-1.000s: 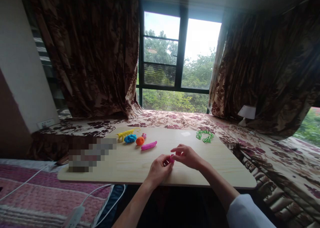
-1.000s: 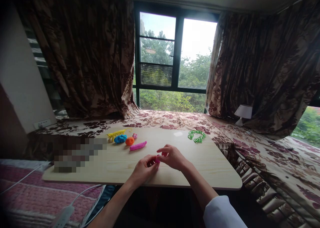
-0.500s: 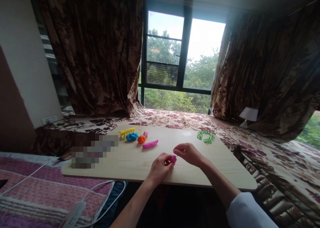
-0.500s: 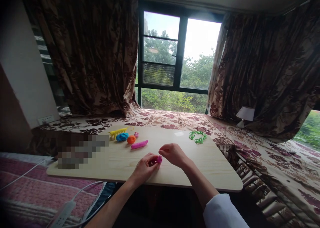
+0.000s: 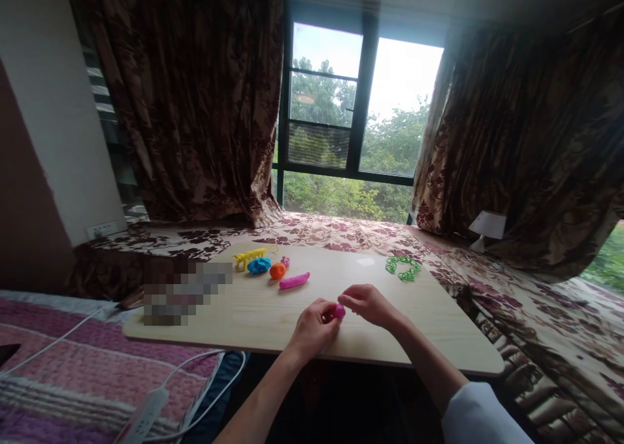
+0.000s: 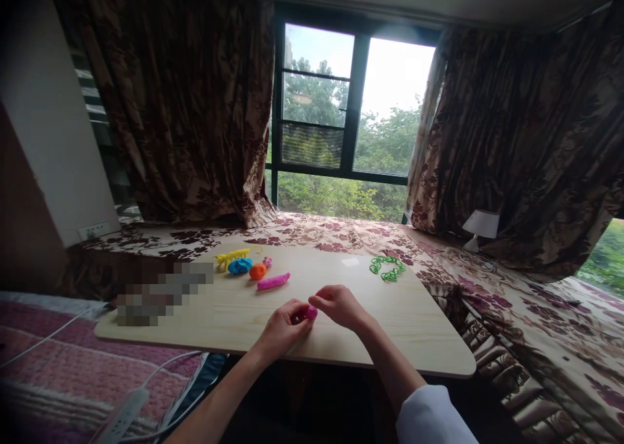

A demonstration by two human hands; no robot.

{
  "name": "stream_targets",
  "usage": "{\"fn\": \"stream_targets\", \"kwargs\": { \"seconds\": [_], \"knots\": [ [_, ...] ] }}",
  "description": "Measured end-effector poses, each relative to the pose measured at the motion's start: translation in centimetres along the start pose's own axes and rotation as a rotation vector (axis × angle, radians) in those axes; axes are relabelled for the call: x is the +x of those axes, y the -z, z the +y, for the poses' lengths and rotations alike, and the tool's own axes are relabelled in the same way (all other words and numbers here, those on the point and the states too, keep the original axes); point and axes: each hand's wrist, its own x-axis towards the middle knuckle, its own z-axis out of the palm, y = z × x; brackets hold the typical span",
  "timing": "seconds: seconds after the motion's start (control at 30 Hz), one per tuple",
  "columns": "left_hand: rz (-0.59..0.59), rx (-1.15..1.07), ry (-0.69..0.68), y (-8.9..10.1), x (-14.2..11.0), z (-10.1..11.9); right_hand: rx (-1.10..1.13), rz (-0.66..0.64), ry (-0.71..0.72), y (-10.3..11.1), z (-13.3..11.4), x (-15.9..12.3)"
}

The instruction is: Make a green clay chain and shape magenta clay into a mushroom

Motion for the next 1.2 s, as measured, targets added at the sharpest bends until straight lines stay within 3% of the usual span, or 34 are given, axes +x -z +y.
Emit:
{"fn": "stream_targets", "kwargs": {
  "seconds": [0.2, 0.4, 0.5, 0.63, 0.93, 1.07, 1.2],
  "knots": [
    [0.001, 0.021, 0.021, -0.1, 0.0, -0.4, 0.104, 0.046, -0.050, -2.0, 1.0, -0.2],
    [0.009, 0.031, 0.006, -0.1, -0.1, -0.2, 0.127, -0.048, -0.065, -0.5, 0.6, 0.2],
    [0.002, 0.037, 0.000, -0.1, 0.0, -0.4, 0.131, -0.082, -0.087, -0.8, 1.0, 0.4],
    [0.001, 0.052, 0.006, -0.2, 0.0, -0.7, 0.118, -0.067, -0.095, -1.7, 1.4, 0.4],
    [0.011, 0.025, 0.086, 0.0, -0.3, -1.2, 0.066, -0.072, -0.041, -0.9, 0.4, 0.7],
    [0.022, 0.138, 0.010, 0.2, -0.1, -1.2, 0.042, -0.023, -0.042, -2.1, 0.7, 0.5],
    [0.007, 0.224, -0.028, 0.4, -0.1, -0.8, 0.034, -0.021, -0.028, -1.6, 0.3, 0.2]
  ]
}}
